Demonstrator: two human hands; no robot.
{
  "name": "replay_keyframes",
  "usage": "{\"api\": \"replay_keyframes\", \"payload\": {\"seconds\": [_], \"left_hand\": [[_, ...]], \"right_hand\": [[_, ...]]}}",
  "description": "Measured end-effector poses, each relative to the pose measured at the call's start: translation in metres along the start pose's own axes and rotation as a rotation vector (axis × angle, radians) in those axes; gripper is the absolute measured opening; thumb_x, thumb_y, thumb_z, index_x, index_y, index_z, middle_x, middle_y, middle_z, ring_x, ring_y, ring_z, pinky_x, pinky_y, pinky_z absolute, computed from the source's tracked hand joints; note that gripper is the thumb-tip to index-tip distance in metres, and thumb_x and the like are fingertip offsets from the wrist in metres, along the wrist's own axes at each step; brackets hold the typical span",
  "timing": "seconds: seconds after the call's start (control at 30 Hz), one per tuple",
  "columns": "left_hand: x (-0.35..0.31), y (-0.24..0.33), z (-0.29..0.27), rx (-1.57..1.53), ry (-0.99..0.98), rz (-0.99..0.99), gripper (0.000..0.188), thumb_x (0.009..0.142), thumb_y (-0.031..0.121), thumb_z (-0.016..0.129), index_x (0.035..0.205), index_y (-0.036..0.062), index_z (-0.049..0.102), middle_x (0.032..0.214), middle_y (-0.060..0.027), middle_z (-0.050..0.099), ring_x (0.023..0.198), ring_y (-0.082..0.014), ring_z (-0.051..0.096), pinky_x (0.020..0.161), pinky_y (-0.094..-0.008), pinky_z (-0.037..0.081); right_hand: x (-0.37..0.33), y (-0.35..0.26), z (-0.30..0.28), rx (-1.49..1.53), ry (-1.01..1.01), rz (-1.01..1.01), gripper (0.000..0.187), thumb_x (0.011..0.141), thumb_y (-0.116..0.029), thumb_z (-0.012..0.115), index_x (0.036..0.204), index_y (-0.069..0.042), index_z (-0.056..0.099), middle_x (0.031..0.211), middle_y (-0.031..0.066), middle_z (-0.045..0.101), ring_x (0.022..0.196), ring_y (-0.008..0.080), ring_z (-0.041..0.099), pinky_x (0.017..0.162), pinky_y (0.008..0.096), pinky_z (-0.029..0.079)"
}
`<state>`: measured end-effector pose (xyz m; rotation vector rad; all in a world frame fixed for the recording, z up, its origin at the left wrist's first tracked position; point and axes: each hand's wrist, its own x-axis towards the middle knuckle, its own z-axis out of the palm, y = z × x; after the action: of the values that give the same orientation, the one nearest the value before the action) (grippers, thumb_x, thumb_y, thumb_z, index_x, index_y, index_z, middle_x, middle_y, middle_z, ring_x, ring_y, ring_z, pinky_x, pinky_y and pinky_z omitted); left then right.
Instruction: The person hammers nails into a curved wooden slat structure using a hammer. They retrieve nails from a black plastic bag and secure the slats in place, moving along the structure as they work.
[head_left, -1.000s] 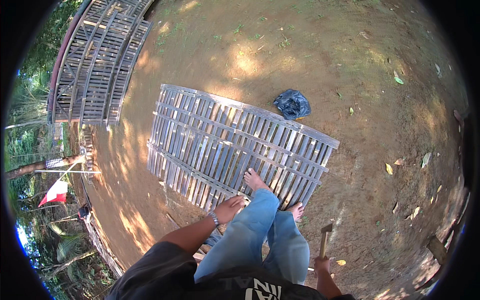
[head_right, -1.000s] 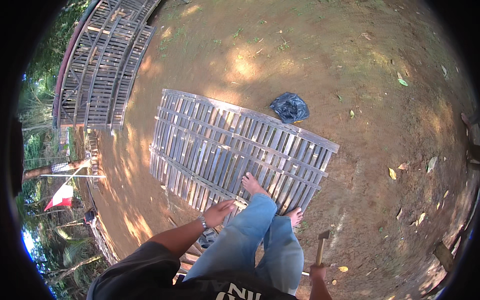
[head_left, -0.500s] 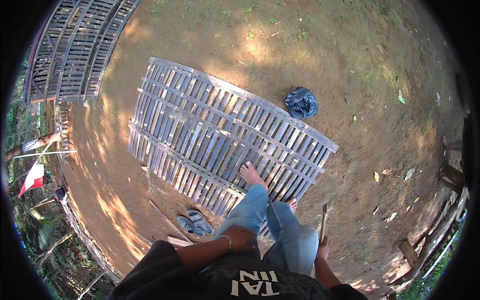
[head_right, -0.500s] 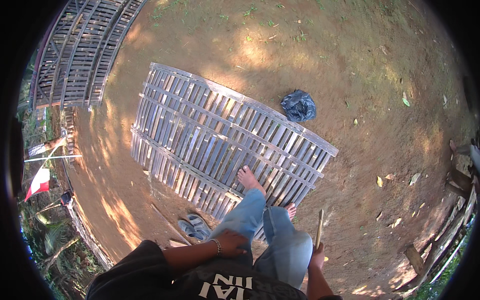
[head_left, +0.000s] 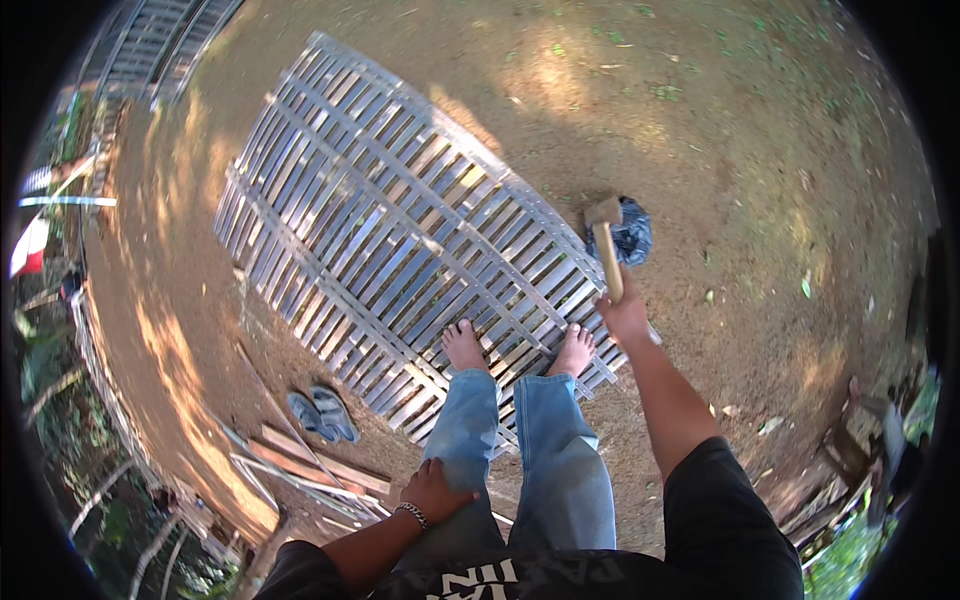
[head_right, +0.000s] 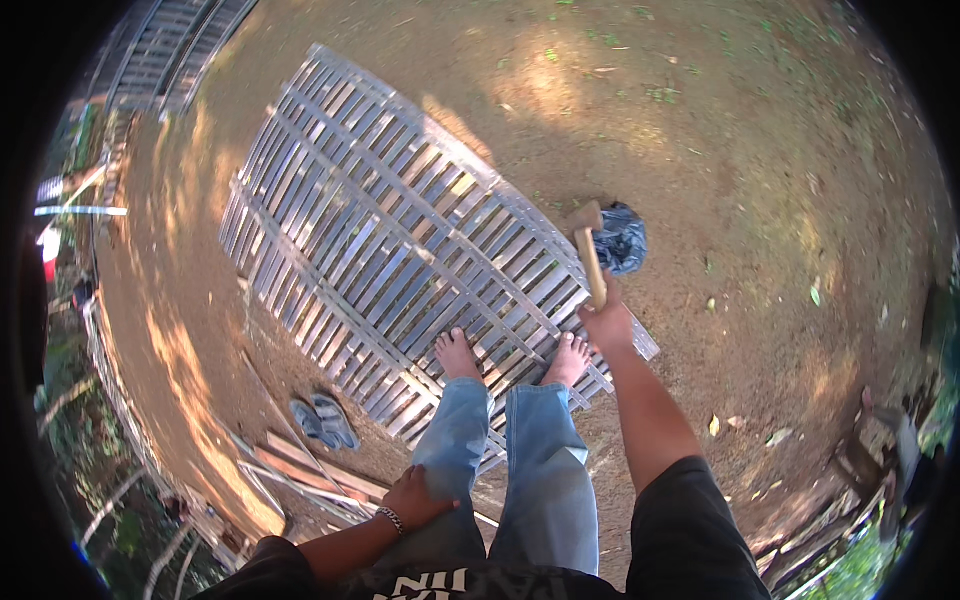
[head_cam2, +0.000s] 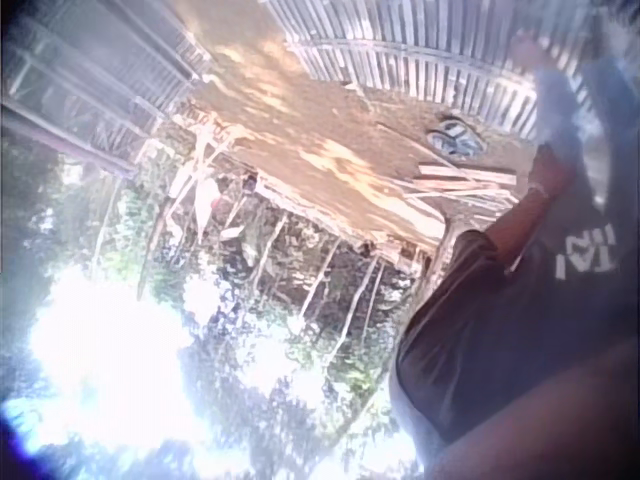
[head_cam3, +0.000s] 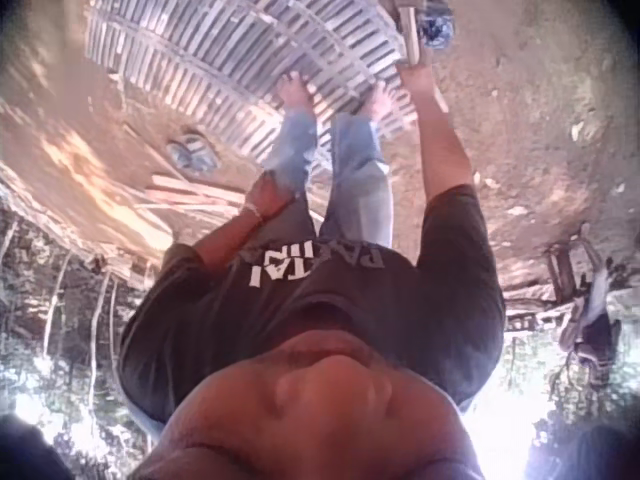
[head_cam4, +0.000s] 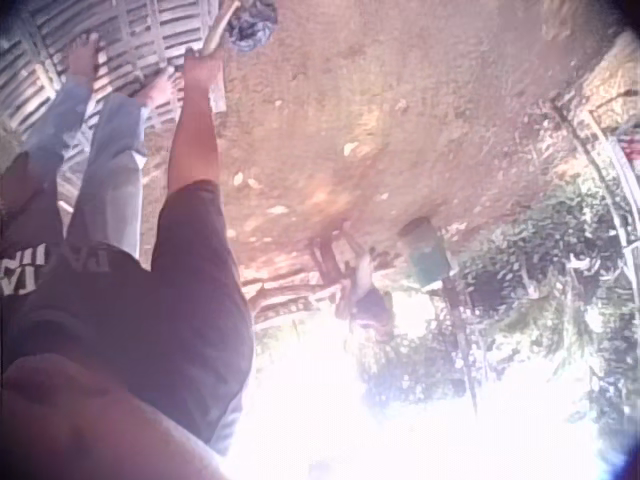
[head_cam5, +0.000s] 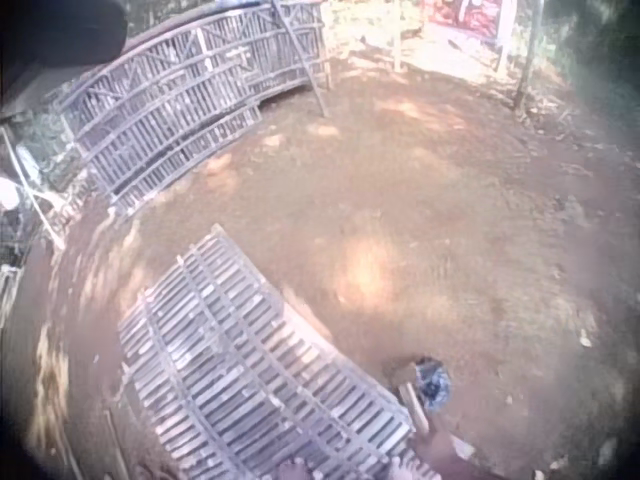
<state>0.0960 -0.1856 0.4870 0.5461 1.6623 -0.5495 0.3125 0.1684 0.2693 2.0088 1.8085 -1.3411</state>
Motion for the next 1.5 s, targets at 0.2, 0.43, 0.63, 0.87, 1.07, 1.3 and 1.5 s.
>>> {"api": "replay_keyframes", "payload": {"seconds": [0.2, 0.43, 0.63, 0.87, 1.07, 1.3, 1.5], "left_hand": [[-0.002, -0.007, 0.030, -0.205, 0.072, -0.059, 0.110, 0.074, 0.067, 0.078, 0.148, -0.0054, 0.041, 0.151, -0.0258, 0.046, 0.141, -0.0397, 0.046, 0.116, -0.0461, 0.040], [-0.007, -0.022, 0.047, -0.367, 0.072, -0.086, 0.108, 0.075, 0.067, 0.077, 0.148, -0.0041, 0.040, 0.148, -0.0261, 0.046, 0.139, -0.0395, 0.048, 0.115, -0.0467, 0.042], [-0.007, -0.011, 0.051, -0.441, 0.073, -0.065, 0.105, 0.076, 0.066, 0.076, 0.147, -0.0029, 0.041, 0.148, -0.0252, 0.045, 0.137, -0.0392, 0.049, 0.112, -0.0479, 0.044], [0.000, -0.013, 0.055, -0.472, 0.084, -0.021, 0.106, 0.077, 0.067, 0.075, 0.148, -0.0034, 0.040, 0.147, -0.0241, 0.044, 0.136, -0.0401, 0.049, 0.110, -0.0486, 0.046], [0.000, -0.018, 0.053, -0.541, 0.008, -0.017, 0.109, 0.077, 0.067, 0.072, 0.152, -0.0037, 0.037, 0.150, -0.0263, 0.042, 0.137, -0.0412, 0.048, 0.111, -0.0493, 0.045], [0.002, -0.025, 0.061, -0.565, 0.007, -0.009, 0.108, 0.077, 0.069, 0.074, 0.149, -0.0031, 0.040, 0.146, -0.0252, 0.046, 0.137, -0.0401, 0.048, 0.110, -0.0491, 0.046], [0.007, -0.028, 0.077, -0.589, -0.003, -0.015, 0.107, 0.077, 0.069, 0.074, 0.149, -0.0026, 0.041, 0.146, -0.0242, 0.045, 0.136, -0.0395, 0.048, 0.110, -0.0494, 0.045]], "right_hand": [[0.132, -0.057, 0.020, 0.136, -0.169, 0.081, 0.128, 0.078, -0.007, 0.084, 0.164, -0.016, -0.011, 0.077, 0.0084, 0.068, 0.050, 0.0174, 0.060, 0.041, 0.0360, 0.049], [0.165, -0.006, 0.035, 0.094, -0.126, 0.150, 0.046, 0.082, -0.005, 0.081, 0.118, -0.003, 0.053, 0.072, 0.0081, 0.063, 0.049, 0.0160, 0.058, 0.040, 0.0316, 0.046], [0.107, -0.027, -0.017, 0.231, 0.075, 0.054, 0.029, 0.087, -0.010, 0.076, 0.107, 0.000, 0.057, 0.069, 0.0064, 0.062, 0.051, 0.0140, 0.060, 0.044, 0.0294, 0.048], [0.038, -0.064, -0.084, 0.147, 0.131, 0.032, 0.028, 0.088, -0.013, 0.075, 0.105, 0.001, 0.058, 0.066, 0.0058, 0.061, 0.052, 0.0133, 0.061, 0.047, 0.0275, 0.050], [-0.015, -0.123, -0.090, 0.171, -0.002, -0.082, 0.026, 0.089, -0.012, 0.075, 0.104, 0.003, 0.059, 0.074, 0.0066, 0.064, 0.055, 0.0128, 0.062, 0.050, 0.0269, 0.052], [0.010, -0.209, -0.046, 0.083, -0.188, -0.197, 0.027, 0.090, -0.012, 0.075, 0.106, 0.003, 0.059, 0.078, 0.0071, 0.064, 0.058, 0.0145, 0.063, 0.052, 0.0288, 0.053], [0.034, -0.290, 0.019, -0.167, -0.264, -0.295, 0.028, 0.091, -0.012, 0.074, 0.109, 0.003, 0.060, 0.078, 0.0097, 0.067, 0.060, 0.0165, 0.066, 0.051, 0.0315, 0.052]]}}
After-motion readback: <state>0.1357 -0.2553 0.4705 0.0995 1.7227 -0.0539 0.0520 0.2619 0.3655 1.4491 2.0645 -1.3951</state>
